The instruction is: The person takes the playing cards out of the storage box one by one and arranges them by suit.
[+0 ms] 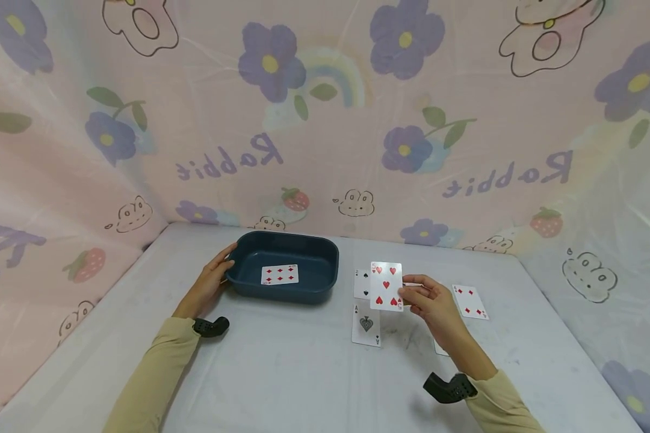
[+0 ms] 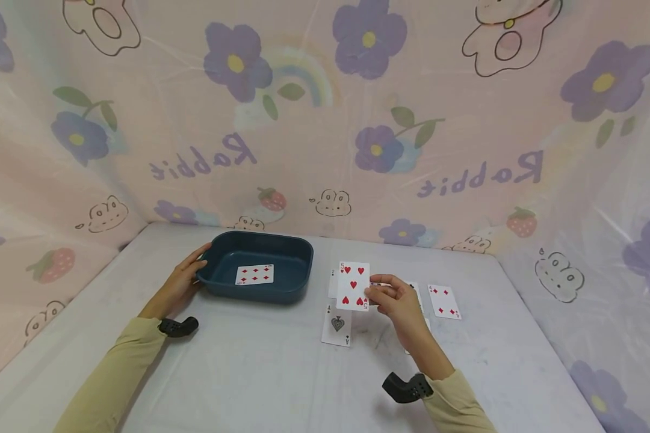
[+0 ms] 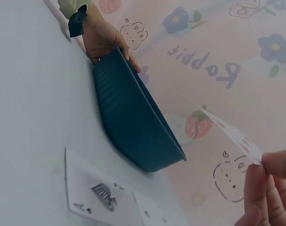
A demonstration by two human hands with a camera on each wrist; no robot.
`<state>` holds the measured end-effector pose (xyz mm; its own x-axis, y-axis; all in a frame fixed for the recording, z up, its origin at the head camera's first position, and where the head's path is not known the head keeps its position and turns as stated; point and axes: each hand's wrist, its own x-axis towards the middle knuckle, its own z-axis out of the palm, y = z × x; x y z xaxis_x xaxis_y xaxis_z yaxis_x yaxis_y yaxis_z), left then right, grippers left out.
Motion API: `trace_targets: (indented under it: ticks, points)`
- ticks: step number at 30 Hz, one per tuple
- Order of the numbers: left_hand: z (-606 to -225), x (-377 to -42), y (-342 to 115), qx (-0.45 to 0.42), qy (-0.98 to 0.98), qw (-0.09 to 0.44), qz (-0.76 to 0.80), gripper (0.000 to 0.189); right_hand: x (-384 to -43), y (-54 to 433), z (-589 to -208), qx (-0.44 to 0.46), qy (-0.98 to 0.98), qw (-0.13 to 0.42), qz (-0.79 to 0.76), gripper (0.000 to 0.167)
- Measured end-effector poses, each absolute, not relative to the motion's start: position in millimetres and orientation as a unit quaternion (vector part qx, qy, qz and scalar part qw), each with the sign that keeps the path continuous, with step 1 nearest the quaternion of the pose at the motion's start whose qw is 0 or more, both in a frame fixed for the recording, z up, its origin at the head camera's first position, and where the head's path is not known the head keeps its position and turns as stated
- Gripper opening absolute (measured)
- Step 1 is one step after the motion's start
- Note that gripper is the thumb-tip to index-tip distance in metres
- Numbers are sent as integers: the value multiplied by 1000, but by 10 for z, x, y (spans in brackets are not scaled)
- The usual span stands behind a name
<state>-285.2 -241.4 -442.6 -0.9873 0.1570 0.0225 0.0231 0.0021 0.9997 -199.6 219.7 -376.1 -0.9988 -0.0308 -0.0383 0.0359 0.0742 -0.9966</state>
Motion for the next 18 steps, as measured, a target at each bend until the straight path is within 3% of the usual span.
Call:
trace_targets:
  ticks: [18]
  points:
    - [-4427, -2860, -2407, 57, 701, 48, 709, 52, -1829, 2420, -3996, 59, 744, 34, -665, 41]
